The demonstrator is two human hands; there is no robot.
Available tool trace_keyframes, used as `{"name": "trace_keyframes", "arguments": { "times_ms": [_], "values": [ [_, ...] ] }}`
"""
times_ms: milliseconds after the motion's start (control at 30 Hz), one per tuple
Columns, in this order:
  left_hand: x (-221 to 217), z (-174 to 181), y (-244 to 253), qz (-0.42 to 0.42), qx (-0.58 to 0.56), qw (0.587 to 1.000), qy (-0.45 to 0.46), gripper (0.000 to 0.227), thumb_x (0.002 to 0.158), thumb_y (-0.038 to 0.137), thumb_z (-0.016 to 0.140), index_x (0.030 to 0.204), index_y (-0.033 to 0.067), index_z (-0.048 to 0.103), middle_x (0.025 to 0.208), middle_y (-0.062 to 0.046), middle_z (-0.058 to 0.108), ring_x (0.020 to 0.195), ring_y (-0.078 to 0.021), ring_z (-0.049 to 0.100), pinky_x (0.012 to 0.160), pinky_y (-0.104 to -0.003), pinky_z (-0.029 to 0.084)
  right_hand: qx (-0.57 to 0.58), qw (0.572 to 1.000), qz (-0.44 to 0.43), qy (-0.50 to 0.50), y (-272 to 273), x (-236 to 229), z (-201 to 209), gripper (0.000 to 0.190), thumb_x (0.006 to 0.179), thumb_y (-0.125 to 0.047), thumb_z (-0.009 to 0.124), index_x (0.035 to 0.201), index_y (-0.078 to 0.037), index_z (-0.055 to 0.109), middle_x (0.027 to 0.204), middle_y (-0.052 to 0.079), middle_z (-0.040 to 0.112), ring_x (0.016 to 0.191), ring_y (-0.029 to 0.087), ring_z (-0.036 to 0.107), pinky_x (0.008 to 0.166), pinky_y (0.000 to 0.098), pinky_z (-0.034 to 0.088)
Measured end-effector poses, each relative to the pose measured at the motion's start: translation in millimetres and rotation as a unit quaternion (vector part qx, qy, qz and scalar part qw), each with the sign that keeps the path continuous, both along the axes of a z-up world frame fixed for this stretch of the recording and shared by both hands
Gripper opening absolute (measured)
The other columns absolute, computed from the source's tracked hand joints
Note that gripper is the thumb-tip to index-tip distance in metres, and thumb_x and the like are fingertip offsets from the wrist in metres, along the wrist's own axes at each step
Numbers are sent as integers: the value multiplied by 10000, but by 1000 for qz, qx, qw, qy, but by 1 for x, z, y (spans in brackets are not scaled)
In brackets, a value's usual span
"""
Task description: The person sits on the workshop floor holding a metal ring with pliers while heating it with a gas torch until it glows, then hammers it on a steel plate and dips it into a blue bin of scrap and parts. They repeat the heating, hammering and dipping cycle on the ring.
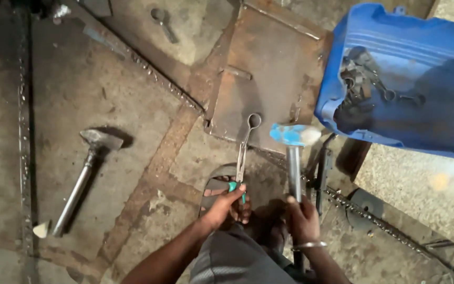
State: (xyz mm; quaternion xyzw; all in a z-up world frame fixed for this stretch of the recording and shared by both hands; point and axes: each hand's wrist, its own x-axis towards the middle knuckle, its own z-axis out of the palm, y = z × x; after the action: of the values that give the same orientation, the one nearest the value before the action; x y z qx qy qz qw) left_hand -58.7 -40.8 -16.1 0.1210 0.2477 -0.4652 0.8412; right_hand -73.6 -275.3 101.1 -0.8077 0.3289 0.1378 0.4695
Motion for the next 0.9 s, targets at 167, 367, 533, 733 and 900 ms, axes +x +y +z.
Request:
{"name": "trace_keyframes", "arguments": {
  "times_ms": [167, 367, 533, 733, 900],
  "values": [
    [-2, -6, -5, -36, 28, 998, 39, 436, 916, 493, 708, 981, 75, 606, 800, -80, 629, 684, -259, 636, 582, -425, 535, 177, 941, 87, -274, 12, 30, 56, 421, 1018, -451, 606, 1068, -35, 637, 724, 7, 627, 548, 96, 560, 461, 260, 435],
    [-3, -4, -3, -32, 33, 999, 11, 456, 914, 517, 706, 944, 79, 579, 759, -78, 593, 629, -238, 583, 544, -402, 489, -108, 915, 299, -247, -22, 48, -3, 484, 1115, -494, 556, 834, -100, 585, 678, -10, 570, 660, 116, 530, 594, 290, 447],
    [3, -12, -12, -36, 40, 998, 39, 446, 935, 522, 723, 909, 117, 539, 718, -42, 540, 585, -200, 526, 498, -355, 424, 135, 982, -122, -46, 26, 90, 52, 343, 998, -465, 549, 899, -136, 551, 608, 0, 512, 465, 135, 483, 405, 300, 368],
    [3, 1, -6, -37, 23, 999, 32, 452, 907, 524, 733, 883, 108, 559, 711, -55, 541, 580, -221, 520, 491, -371, 425, 33, 867, 132, -479, 27, 86, 91, 552, 1059, -554, 524, 1022, -4, 516, 717, 33, 567, 580, 114, 549, 512, 276, 437],
    [2, -4, -7, -48, -21, 997, 65, 458, 912, 532, 729, 894, 105, 566, 722, -51, 547, 589, -220, 536, 507, -375, 439, -242, 891, 314, -221, -22, 74, 7, 464, 1037, -475, 558, 807, -78, 622, 640, 67, 586, 590, 208, 548, 516, 350, 440]
  ]
}}
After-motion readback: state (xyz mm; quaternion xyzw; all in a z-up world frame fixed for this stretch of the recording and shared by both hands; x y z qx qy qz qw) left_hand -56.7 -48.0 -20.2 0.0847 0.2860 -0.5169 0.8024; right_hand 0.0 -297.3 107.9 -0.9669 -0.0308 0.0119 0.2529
